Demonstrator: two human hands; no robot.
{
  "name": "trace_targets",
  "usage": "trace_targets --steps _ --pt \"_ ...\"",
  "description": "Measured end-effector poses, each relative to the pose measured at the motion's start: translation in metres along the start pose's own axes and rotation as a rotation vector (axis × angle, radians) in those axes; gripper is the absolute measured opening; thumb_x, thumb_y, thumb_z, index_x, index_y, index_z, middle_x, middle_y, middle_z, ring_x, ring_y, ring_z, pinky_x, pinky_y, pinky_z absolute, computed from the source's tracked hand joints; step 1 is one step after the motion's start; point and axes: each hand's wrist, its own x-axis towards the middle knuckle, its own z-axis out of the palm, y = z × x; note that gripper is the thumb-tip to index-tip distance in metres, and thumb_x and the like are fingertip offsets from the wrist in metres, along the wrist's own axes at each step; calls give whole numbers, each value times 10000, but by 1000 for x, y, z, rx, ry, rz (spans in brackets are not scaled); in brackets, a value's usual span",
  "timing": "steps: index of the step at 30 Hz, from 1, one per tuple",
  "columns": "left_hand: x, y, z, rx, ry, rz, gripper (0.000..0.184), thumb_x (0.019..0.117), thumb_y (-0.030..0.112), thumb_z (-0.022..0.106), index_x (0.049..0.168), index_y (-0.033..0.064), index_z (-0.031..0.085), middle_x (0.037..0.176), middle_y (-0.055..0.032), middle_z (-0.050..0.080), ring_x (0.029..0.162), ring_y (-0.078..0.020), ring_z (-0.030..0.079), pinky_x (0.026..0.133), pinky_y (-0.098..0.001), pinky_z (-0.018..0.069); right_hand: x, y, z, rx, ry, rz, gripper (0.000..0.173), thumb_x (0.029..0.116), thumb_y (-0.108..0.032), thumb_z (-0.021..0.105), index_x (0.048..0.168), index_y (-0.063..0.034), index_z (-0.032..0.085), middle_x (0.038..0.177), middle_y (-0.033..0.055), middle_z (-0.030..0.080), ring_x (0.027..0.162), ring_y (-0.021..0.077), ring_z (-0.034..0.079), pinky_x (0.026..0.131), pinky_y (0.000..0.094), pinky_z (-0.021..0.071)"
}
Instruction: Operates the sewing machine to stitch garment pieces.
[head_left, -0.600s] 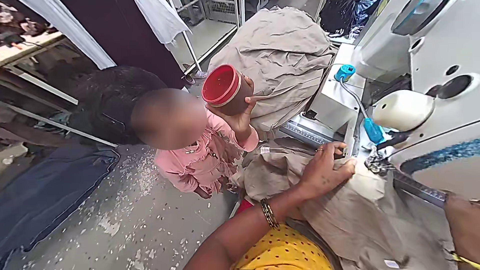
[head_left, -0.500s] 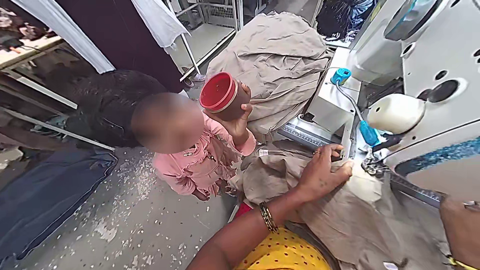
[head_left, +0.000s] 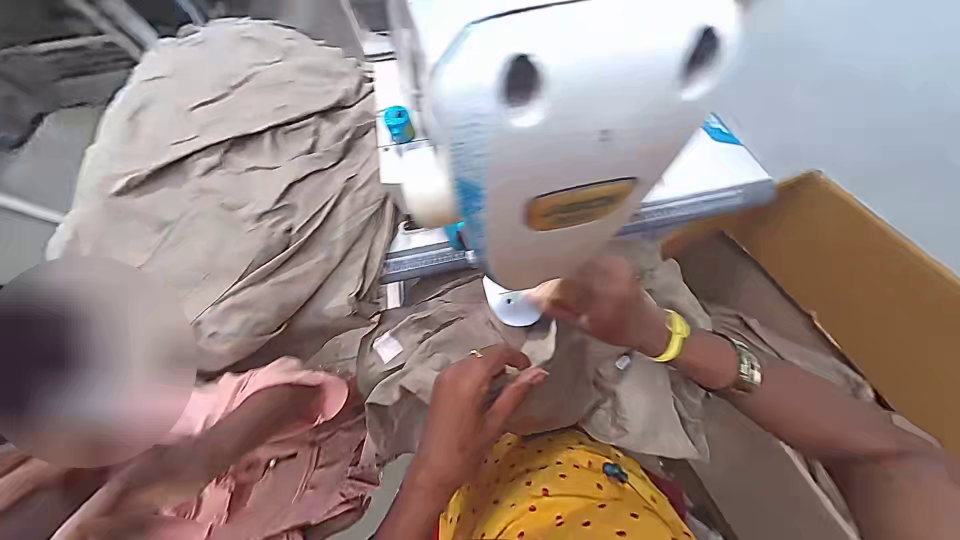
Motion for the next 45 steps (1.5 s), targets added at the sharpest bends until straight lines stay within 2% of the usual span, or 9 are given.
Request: trace_targets --steps 3,8,11,15,21,26,29,39,45 --pt "4 -2 3 -75 36 -22 298 999 353 625 955 77 730 726 39 643 585 63 486 556 -99 406 17 -3 13 -103 -3 -163 172 926 -86 627 774 -91 708 680 51 672 673 209 662 584 334 480" --pt "3 1 -14 -157 65 -9 239 1010 312 627 990 95 725 840 71 703 707 90 587 638 -77 481 14 -16 0 256 -67 74 198 979 -204 646 847 -67 701 722 56 670 704 163 655 665 285 529" --pt "3 -10 -30 -127 62 -46 260 1011 355 620 990 123 736 870 98 714 742 100 604 664 -75 492 5 -13 9 97 -1 -77 183 993 -146 636 843 -49 678 627 55 593 609 192 587 610 300 482" --pt "7 -20 -27 -117 54 -63 267 1003 339 624 981 101 742 862 85 715 743 88 614 676 -85 505 20 0 14 -138 -44 -132 150 871 -86 673 733 -109 727 689 37 698 724 195 687 589 332 470" --pt "8 -11 -40 -99 108 -47 243 1016 347 617 994 140 743 938 109 737 855 84 654 775 -116 545 0 -23 0 668 -264 215 322 1055 -368 550 996 -53 582 870 78 654 911 174 638 938 352 468" --pt "-4 -60 -91 154 267 -324 249 970 289 642 986 55 723 862 84 702 739 112 608 684 -89 501 10 -3 8 488 -295 688 266 902 -317 746 917 -83 619 696 2 583 658 121 581 625 351 458" --pt "-11 -74 -91 168 280 -383 246 964 275 640 981 45 726 860 68 703 748 110 607 702 -96 501 27 -5 11 516 -377 860 328 875 -341 803 963 -71 638 711 22 585 661 155 576 599 389 454" --pt "9 -64 -80 245 285 -318 276 976 316 615 983 70 741 893 45 721 779 90 618 729 -135 497 3 21 -1 571 -267 738 124 965 -144 663 1017 -88 566 658 -55 498 543 29 465 525 228 411" --pt "10 -73 -74 355 241 -276 309 987 342 595 983 71 745 884 0 729 776 22 644 729 -216 523 -19 56 -14 72 -269 692 300 983 -366 660 966 -66 662 591 62 548 508 262 562 482 489 450"
